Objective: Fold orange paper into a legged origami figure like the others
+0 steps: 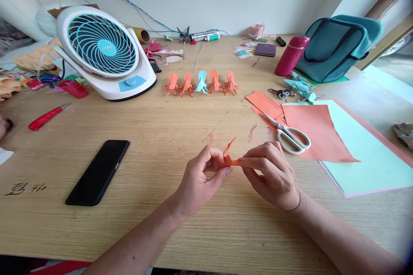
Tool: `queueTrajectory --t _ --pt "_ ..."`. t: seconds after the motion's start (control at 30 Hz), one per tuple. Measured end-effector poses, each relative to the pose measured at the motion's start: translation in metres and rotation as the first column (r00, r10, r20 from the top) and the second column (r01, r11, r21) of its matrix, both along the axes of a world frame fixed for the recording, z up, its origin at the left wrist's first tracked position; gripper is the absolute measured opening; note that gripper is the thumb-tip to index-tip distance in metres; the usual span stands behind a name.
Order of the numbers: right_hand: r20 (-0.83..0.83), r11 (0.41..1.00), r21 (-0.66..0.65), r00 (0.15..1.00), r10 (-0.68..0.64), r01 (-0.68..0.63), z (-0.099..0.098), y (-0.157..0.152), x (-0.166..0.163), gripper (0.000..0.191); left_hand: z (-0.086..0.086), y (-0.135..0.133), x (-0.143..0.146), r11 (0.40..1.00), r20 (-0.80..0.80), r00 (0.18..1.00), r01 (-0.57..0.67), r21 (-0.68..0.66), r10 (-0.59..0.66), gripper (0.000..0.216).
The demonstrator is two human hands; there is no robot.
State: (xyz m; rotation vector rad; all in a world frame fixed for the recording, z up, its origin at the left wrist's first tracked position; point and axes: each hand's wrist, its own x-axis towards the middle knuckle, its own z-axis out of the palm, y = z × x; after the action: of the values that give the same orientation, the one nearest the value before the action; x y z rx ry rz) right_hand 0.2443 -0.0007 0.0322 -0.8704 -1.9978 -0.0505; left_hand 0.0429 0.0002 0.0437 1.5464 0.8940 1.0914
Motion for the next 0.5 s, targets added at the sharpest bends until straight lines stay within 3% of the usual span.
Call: queueTrajectory --t 0.13,0.33,0.5 --pt "0.002 1.0 0.007 1.0 0.015 -0.015 -0.0001 0.0002 -0.0012 0.033 0.0006 -0.0012 0.0005 1.0 -0.025 1.0 -0.015 0.026 0.016 0.017" --pt "0.0 1.0 0.011 1.0 0.028 -0.028 -0.0002 0.0006 -0.0027 0.038 0.0002 -0.0004 0.0001 0.988 0.033 0.998 0.06 -0.139 -0.056 0.019" --pt "0.006 0.999 0.019 0.999 0.041 -0.042 0.0011 -0.0001 -0.0048 0.036 -0.0029 0.0012 0.0007 0.984 0.074 0.995 0.077 -0.159 -0.065 0.023"
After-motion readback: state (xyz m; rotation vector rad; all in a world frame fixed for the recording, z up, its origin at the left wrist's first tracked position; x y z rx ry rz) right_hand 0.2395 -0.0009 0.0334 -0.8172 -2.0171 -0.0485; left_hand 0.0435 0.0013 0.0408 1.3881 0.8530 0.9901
